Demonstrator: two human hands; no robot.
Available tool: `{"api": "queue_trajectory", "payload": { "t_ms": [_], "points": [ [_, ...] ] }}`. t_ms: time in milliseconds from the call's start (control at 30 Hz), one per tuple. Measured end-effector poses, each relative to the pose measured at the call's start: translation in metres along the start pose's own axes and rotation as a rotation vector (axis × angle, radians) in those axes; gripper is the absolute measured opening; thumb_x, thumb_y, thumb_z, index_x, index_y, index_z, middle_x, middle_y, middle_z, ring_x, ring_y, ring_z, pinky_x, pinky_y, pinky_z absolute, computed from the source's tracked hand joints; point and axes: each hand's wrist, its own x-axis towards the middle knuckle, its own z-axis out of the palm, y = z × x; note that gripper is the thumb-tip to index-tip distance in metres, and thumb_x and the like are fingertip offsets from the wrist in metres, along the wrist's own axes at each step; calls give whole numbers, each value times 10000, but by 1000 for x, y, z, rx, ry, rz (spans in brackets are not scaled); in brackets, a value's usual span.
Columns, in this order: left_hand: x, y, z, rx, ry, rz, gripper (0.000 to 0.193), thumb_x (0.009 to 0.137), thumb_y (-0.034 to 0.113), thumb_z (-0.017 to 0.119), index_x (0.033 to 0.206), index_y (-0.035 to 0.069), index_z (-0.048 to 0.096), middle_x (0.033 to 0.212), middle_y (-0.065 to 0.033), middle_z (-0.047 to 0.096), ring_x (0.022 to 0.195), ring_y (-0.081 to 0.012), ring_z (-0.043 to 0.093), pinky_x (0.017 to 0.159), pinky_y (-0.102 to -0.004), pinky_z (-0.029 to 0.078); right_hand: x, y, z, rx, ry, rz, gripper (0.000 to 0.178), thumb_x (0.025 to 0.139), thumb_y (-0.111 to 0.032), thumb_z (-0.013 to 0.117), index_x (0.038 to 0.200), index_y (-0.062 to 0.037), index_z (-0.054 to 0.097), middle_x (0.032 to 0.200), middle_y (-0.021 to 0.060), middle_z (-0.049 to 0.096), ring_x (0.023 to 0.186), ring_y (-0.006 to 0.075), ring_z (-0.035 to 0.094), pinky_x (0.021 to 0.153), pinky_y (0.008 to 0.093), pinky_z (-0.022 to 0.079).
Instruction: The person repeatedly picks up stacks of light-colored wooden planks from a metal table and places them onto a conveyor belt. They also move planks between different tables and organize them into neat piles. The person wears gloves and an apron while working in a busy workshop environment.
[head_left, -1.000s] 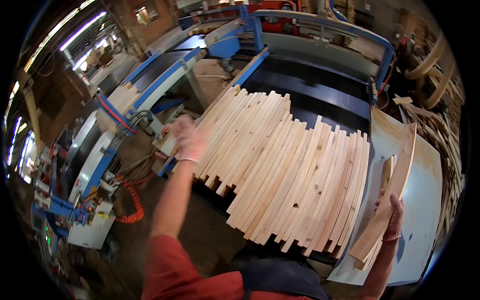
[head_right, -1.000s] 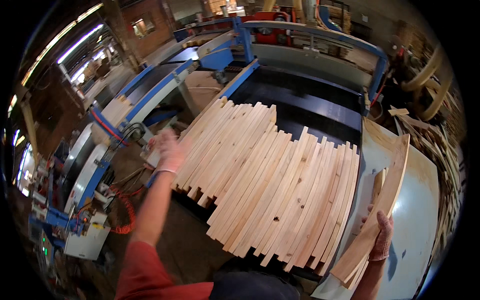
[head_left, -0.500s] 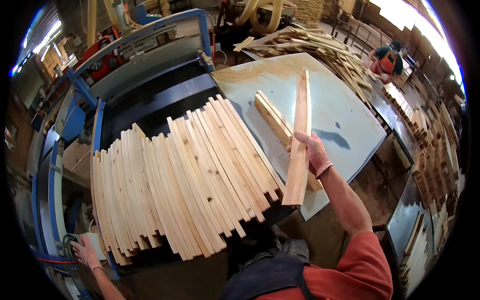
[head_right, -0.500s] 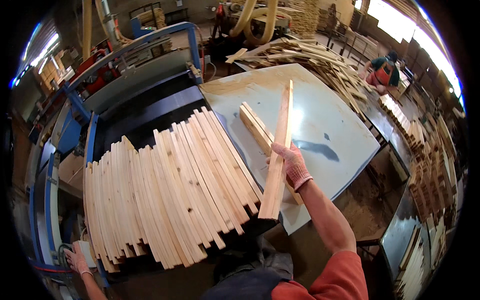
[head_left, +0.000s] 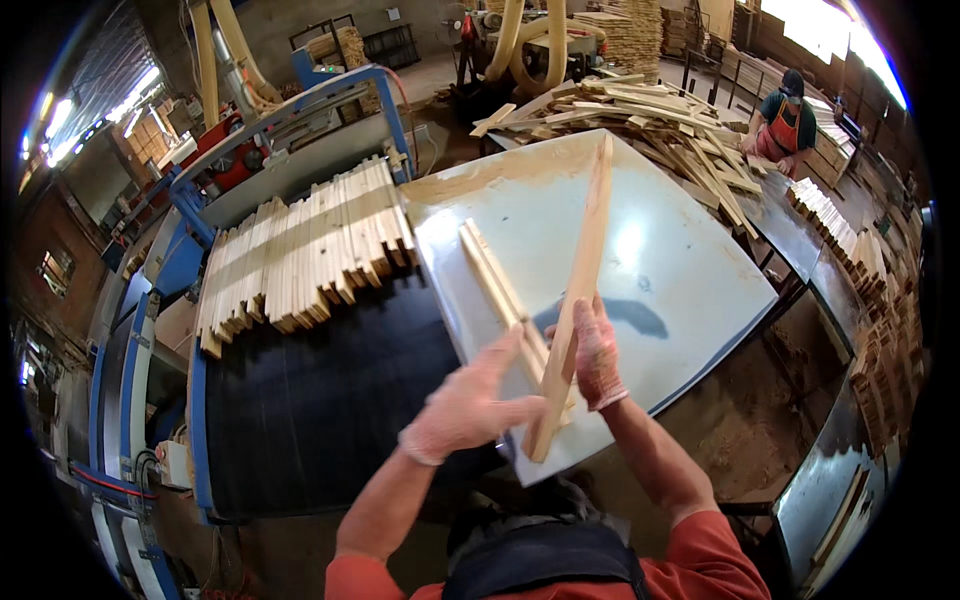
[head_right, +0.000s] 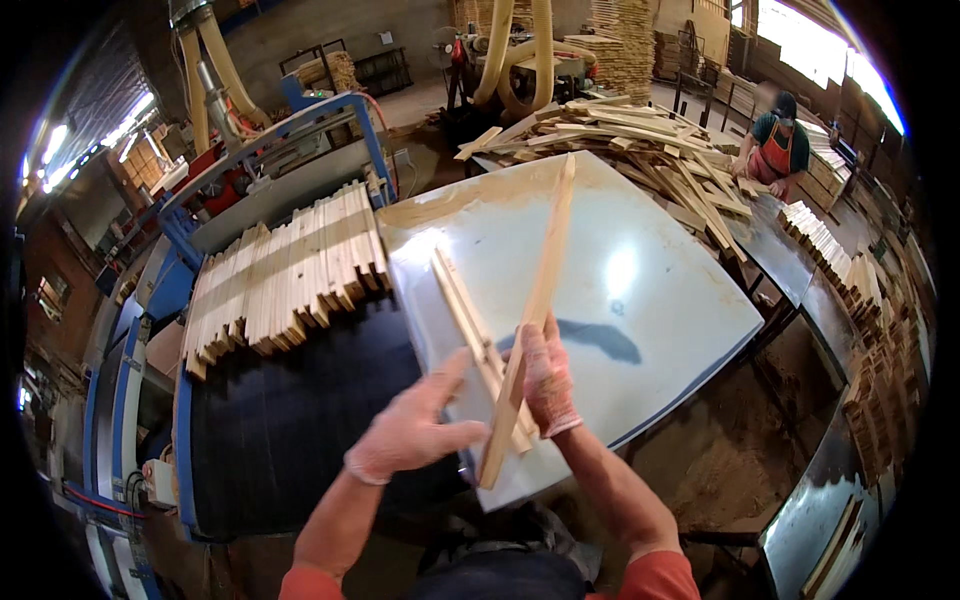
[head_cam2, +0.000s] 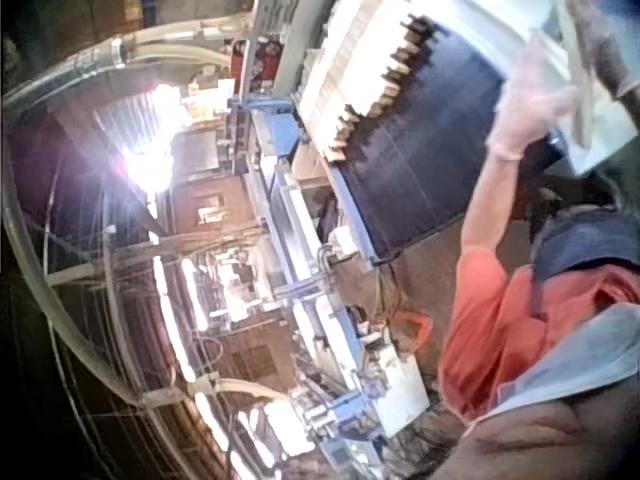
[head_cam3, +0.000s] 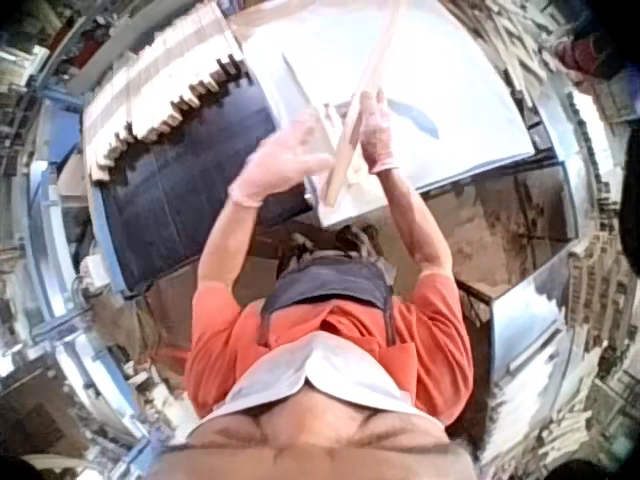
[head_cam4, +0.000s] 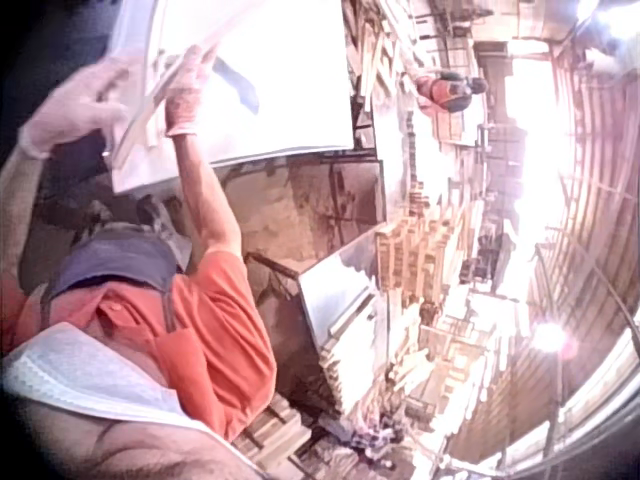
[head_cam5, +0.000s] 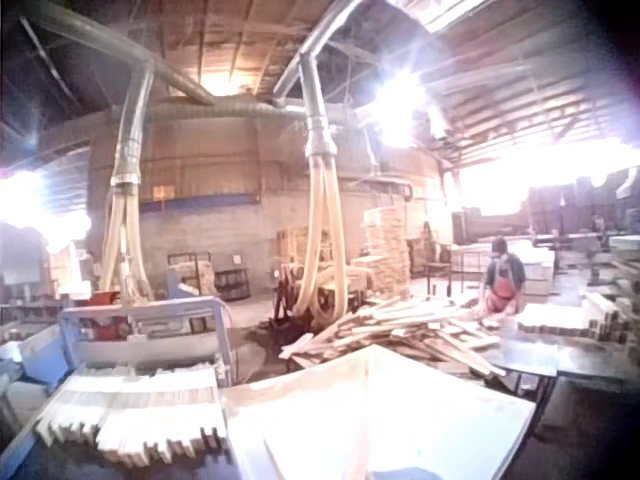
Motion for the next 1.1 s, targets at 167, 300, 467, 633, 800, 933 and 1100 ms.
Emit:
{"api": "queue_trajectory", "payload": {
  "t_ms": [167,300,467,633,800,933,1100],
  "points": [
    [108,87,113,296,39,-29,727,879,320,754,1541,139,516,1358,-251,657,1186,-410,682,1014,-501,550,23,-51,-88,74,20,-131,679,1131,-216,558,1715,-51,255,1285,23,595,1105,104,541,1010,271,477],
    [170,90,118,423,206,6,315,943,310,700,1186,109,716,973,-240,756,924,-463,735,838,-546,590,44,-73,-147,-28,-214,-154,878,1071,-114,650,1751,-85,94,1559,111,492,1324,188,551,1135,333,460],
    [292,44,65,577,335,103,262,993,360,652,1064,119,723,929,-229,749,901,-448,737,806,-541,580,46,-31,-196,-452,-86,-8,823,993,-259,739,1665,-2,339,1597,291,508,1454,387,549,1198,412,443],
    [433,-22,3,874,482,161,201,935,236,633,1082,156,745,1067,-168,781,1046,-400,737,899,-508,572,16,18,-219,-1166,6,-179,693,913,-266,777,1506,1,539,1454,233,627,1312,429,618,1109,477,502],
    [538,-96,-40,986,364,-183,277,968,266,617,1183,154,749,1221,-164,775,1169,-375,729,1006,-501,546,23,13,-212,-1315,-82,-357,521,859,-172,800,1336,-29,645,1307,155,703,1234,353,672,1025,476,553],
    [574,-147,-51,928,326,-387,318,1004,273,598,1268,133,705,1296,-187,747,1226,-375,712,1034,-485,544,36,10,-205,-1293,-62,-386,488,835,-150,808,1291,-44,669,1275,127,715,1219,347,677,1019,461,557],
    [604,-203,-52,859,334,-412,295,1003,275,593,1241,134,695,1300,-207,737,1228,-406,699,1039,-502,539,31,18,-207,-1304,-77,-321,490,806,-128,807,1272,-48,679,1263,128,717,1197,347,682,1013,463,562]
  ]
}}
